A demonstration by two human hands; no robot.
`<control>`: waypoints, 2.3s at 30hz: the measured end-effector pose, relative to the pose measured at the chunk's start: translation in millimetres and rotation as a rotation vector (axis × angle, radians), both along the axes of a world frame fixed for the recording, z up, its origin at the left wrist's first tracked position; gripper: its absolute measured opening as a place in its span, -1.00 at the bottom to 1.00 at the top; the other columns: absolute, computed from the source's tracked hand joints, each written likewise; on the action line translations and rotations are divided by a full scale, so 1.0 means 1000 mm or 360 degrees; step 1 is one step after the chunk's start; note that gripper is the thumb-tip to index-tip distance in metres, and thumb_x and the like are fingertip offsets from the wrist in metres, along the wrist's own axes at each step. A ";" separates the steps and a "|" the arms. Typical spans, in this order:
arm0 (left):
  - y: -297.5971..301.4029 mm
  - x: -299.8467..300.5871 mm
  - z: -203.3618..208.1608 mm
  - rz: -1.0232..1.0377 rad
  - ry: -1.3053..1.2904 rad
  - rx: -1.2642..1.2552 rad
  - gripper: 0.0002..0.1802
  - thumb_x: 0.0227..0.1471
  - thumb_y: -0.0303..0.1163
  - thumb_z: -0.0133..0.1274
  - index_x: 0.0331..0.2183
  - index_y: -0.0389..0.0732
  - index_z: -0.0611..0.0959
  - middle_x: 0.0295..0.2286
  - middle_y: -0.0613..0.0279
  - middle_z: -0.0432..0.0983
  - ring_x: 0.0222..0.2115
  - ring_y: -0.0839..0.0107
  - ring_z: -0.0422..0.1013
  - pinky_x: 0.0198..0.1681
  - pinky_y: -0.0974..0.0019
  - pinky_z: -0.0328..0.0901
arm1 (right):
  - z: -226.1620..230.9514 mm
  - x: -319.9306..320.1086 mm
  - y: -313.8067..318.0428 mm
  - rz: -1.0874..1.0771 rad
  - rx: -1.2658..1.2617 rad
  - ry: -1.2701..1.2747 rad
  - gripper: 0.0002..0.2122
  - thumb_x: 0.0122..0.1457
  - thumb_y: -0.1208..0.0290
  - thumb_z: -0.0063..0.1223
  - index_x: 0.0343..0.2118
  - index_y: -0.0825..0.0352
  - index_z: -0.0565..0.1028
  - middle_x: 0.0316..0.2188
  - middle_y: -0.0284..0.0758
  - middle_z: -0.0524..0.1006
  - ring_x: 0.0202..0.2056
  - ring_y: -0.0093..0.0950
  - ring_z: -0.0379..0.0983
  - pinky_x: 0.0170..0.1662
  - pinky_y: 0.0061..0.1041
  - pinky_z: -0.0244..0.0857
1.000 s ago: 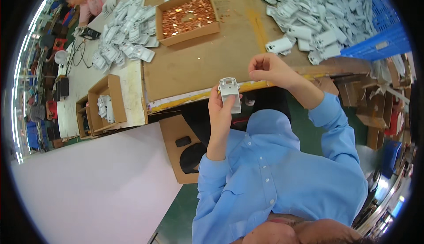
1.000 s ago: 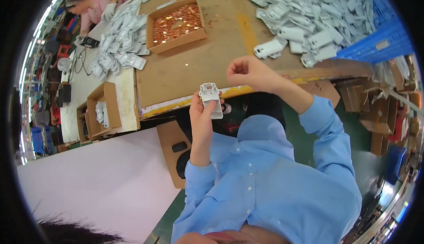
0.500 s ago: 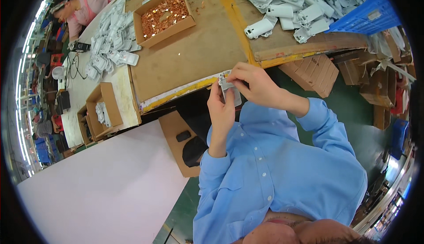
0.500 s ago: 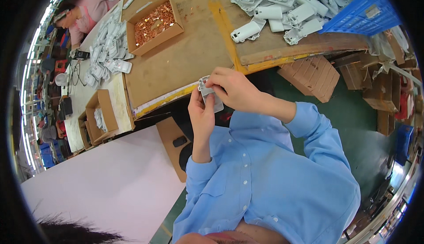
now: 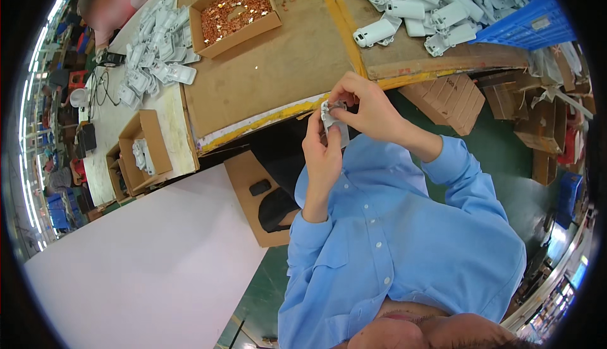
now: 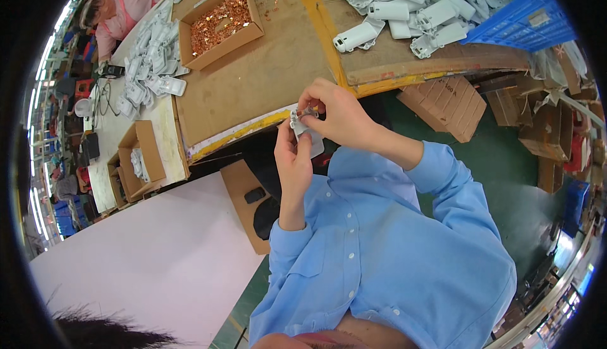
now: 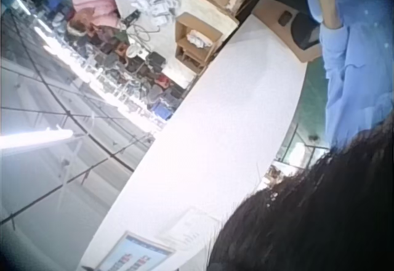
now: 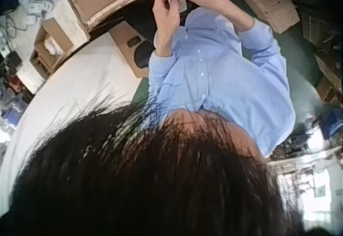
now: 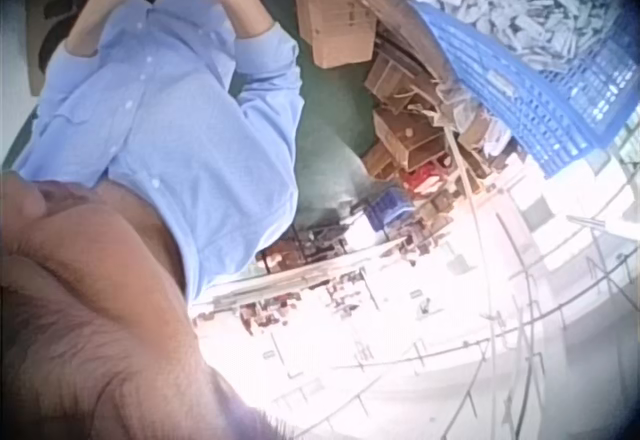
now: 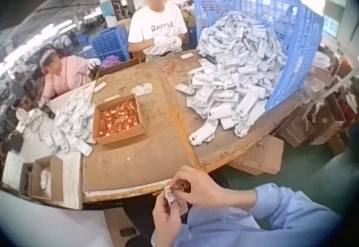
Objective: Manually assemble small metal pins into plastic housings for electronic components on a production line.
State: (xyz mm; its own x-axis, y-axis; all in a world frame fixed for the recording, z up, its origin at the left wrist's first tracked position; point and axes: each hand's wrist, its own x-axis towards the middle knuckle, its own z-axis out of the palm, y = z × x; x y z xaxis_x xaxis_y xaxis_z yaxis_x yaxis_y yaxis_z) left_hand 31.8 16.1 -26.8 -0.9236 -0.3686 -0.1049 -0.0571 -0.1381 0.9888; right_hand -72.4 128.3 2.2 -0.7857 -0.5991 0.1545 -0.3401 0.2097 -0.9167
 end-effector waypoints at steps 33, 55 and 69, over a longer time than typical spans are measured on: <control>0.001 0.003 0.010 0.0059 -0.0047 -0.0310 -0.71 0.23 -0.37 -0.18 -0.19 -0.33 0.56 -0.56 0.20 0.55 -0.56 0.51 0.50 -0.51 0.48 0.35 | 0.005 0.001 0.001 0.0153 0.0204 -0.0255 -0.84 0.01 0.50 0.18 -0.47 0.39 0.39 -0.61 -0.39 0.42 -0.54 -0.62 0.35 -0.48 -0.60 0.26; 0.001 0.002 0.001 0.0030 -0.0133 -0.0088 -0.75 0.20 -0.39 -0.13 -0.22 -0.35 0.56 -0.55 0.21 0.54 -0.56 0.54 0.48 -0.50 0.48 0.35 | 0.007 0.000 0.003 0.0165 0.0285 -0.0157 -0.81 -0.06 0.45 0.16 -0.44 0.40 0.40 -0.55 -0.20 0.48 -0.47 -0.27 0.46 -0.40 -0.36 0.32; -0.006 0.000 -0.005 -0.0008 -0.0195 -0.0159 -0.76 0.22 -0.40 -0.13 -0.15 -0.28 0.55 -0.48 0.33 0.52 -0.54 0.66 0.41 -0.50 0.57 0.30 | 0.009 -0.010 -0.005 0.0265 0.0369 -0.0179 -0.82 -0.08 0.46 0.16 -0.44 0.40 0.42 -0.54 -0.16 0.51 -0.45 -0.21 0.49 -0.41 -0.32 0.32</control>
